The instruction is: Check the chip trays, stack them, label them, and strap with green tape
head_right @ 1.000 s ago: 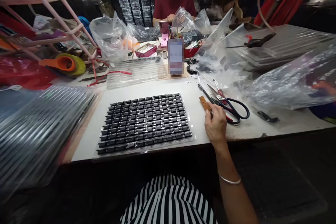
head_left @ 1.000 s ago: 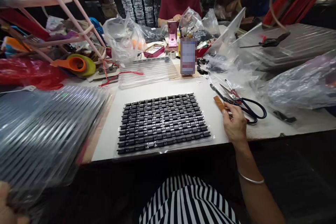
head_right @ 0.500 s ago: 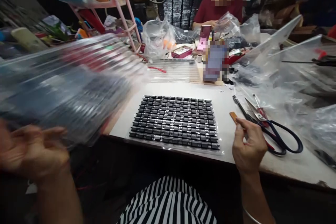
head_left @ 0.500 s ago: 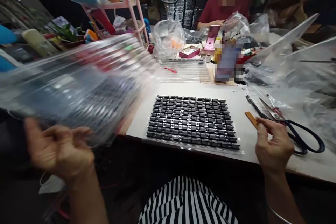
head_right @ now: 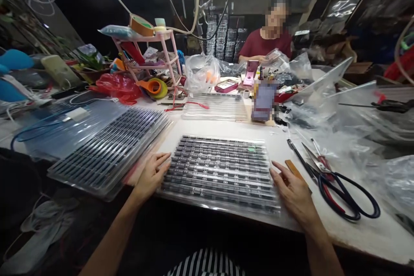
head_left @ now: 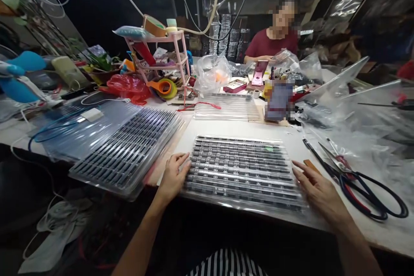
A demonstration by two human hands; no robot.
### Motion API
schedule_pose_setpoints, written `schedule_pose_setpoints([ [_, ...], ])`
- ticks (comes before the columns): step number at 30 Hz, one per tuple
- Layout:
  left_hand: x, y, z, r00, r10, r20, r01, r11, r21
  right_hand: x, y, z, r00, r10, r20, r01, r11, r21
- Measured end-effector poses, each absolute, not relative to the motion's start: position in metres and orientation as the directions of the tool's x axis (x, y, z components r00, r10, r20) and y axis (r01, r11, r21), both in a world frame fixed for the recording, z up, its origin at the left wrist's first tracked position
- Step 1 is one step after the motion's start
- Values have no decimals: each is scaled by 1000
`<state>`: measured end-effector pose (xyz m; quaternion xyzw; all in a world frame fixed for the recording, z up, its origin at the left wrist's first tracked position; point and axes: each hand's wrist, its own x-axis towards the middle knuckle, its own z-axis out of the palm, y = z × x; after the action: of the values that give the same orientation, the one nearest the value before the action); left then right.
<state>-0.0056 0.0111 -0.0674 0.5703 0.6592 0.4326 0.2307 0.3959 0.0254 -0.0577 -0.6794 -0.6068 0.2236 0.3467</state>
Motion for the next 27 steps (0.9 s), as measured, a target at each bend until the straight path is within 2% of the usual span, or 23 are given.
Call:
schedule_pose_setpoints([
  [3, -7, 17, -72, -215, 948, 235, 599, -62, 798, 404, 27, -71, 217, 976, 30, 655, -123, -745],
  [5, -7, 18, -72, -172, 954, 245, 622, -88, 778, 405, 29, -75, 224, 970, 98, 687, -86, -722],
  [7, -6, 16, -69, -110, 965, 238, 665, -106, 739, 403, 30, -76, 143, 963, 230, 782, 33, -623],
  [9, -2, 13, -64, -63, 977, 203, 741, -91, 665, 396, 31, -76, -34, 944, 327, 868, 190, -458],
  [11, 5, 12, -59, -51, 986, 157, 825, -47, 563, 384, 32, -73, -191, 914, 358, 928, 288, -238],
  [14, 14, 23, -53, -41, 993, 109, 903, -10, 430, 363, 37, -67, -292, 890, 351, 956, 278, 90],
  [17, 17, 38, -49, -7, 993, 115, 915, -40, 401, 354, 47, -63, -379, 869, 318, 915, 300, 269],
  [20, 6, 35, -41, 37, 987, 153, 904, -98, 417, 366, 59, -61, -451, 844, 291, 882, 371, 290],
  [23, -23, 5, -32, -33, 931, 363, 921, -113, 374, 376, 71, -48, -487, 793, 365, 873, 433, 224],
  [25, -49, -21, -31, -152, 840, 521, 957, -6, 289, 364, 77, -32, -514, 748, 421, 853, 500, 153],
  [27, -73, -42, -34, -241, 801, 548, 968, 154, 200, 332, 81, -15, -567, 716, 407, 799, 597, 62],
])
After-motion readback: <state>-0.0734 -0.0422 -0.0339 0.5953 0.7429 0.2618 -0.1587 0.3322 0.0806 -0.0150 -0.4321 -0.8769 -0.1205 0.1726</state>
